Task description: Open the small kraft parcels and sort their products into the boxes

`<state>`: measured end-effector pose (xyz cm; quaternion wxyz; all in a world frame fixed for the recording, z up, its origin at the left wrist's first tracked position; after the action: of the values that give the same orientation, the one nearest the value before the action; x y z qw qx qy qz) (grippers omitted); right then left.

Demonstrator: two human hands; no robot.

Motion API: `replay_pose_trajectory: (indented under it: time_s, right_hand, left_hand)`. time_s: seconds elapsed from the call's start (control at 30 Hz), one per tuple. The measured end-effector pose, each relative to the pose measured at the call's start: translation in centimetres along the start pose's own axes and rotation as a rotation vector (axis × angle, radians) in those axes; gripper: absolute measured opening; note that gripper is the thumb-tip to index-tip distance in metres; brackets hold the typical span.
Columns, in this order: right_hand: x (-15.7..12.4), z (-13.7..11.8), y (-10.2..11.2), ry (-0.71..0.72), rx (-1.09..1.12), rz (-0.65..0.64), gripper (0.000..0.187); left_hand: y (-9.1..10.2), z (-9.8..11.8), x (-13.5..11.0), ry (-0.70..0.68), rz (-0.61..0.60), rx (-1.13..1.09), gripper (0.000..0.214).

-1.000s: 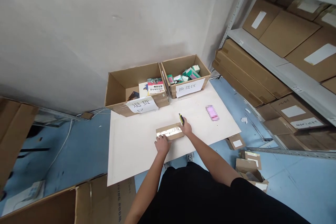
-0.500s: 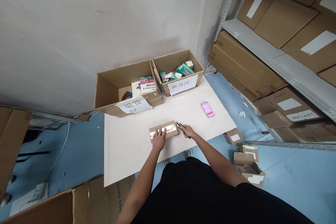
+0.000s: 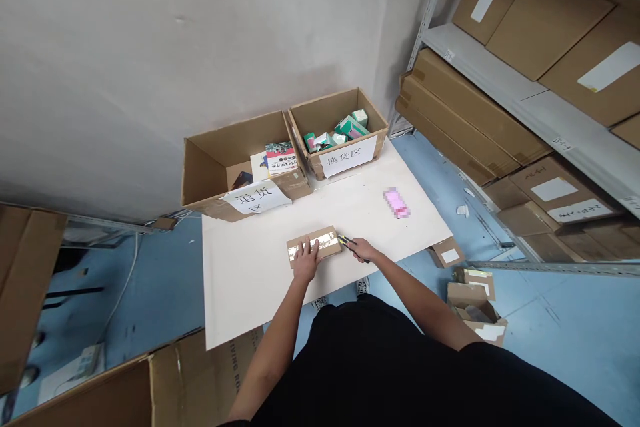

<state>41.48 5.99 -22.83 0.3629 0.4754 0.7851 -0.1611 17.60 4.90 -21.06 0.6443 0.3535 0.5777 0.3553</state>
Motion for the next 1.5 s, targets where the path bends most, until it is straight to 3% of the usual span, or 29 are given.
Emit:
replay_pose_trajectory:
  time_s: [0.13, 0.27, 0.4, 0.53, 0.63, 0.73, 0.83, 0.9, 0.97, 1.03, 1.1, 1.2, 1.37, 1.43, 1.5]
  right_hand:
    - [-0.8, 1.5, 0.1, 0.001, -0.037, -0.028, 0.041]
    - [-0.5, 1.4, 1.3, 0.048, 0.069, 0.240, 0.039]
    - [1.2, 0.2, -1.8, 0.012, -0.046, 0.334, 0.037]
    - [3.3, -2.2, -4.7, -0.029, -0.211, 0.439, 0.054]
    - [5.1, -5.3, -4.9, -0.064, -0.285, 0.505, 0.057]
    - [6.7, -9.4, -4.0, -0.007, -0.372, 0.521, 0.054]
    - [6.8, -11.2, -2.6, 0.027, -0.361, 0.517, 0.055]
    - [5.5, -10.2, -1.6, 0.029, -0.327, 0.554, 0.054]
    - [3.7, -7.7, -1.6, 0.047, -0.328, 0.566, 0.054]
    - [2.1, -4.2, -2.8, 0.043, -0.370, 0.505, 0.055]
    - [1.2, -1.0, -4.2, 0.022, -0.423, 0.433, 0.056]
    - [1.3, 0.4, -4.2, -0.031, -0.439, 0.462, 0.057]
    - [4.4, -5.8, -0.6, -0.057, -0.400, 0.603, 0.056]
    - [5.5, -7.8, 0.4, -0.004, -0.276, 0.566, 0.044]
    - [5.9, -8.2, 1.0, 0.061, -0.090, 0.496, 0.034]
  left_hand:
    - [0.8, 0.2, -0.2, 0.006, 0.020, -0.007, 0.068]
    - [2.7, -0.4, 0.2, -0.011, 0.043, -0.072, 0.065]
    - [3.8, -2.5, 0.5, 0.061, 0.071, -0.109, 0.073]
    - [2.7, -4.2, -1.0, 0.203, 0.083, -0.067, 0.076]
    - [1.1, -4.7, -3.1, 0.281, 0.041, -0.087, 0.073]
    - [-0.2, -3.5, -4.8, 0.171, -0.035, -0.153, 0.063]
    - [1.1, -2.7, -5.1, 0.083, 0.053, -0.109, 0.058]
    - [2.1, -1.8, -4.0, -0.026, 0.071, -0.044, 0.074]
    - [2.6, -0.2, -2.5, -0.224, 0.003, 0.011, 0.090]
    - [2.7, 0.9, -1.0, -0.392, -0.082, 0.045, 0.100]
    - [2.7, 1.0, 0.2, -0.433, -0.125, 0.057, 0.106]
    - [2.4, 0.2, 1.3, -0.301, -0.077, 0.043, 0.107]
    - [0.8, -0.2, 0.5, 0.086, 0.092, -0.001, 0.089]
    - [0.2, 0.3, 0.1, 0.157, 0.113, 0.012, 0.081]
    - [0.1, 0.7, 0.0, 0.171, 0.122, 0.027, 0.078]
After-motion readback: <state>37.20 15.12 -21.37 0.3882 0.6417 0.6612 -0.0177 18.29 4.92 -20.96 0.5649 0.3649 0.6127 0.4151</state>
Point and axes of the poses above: each hand's wrist, its own x-axis towards the middle knuckle, its own y-axis out of the back of the hand, z = x × y, the point moved 8 cm from there along x, towards the middle knuckle, and after that the axes turned 3 degrees about -x, right-handed, at the moved point
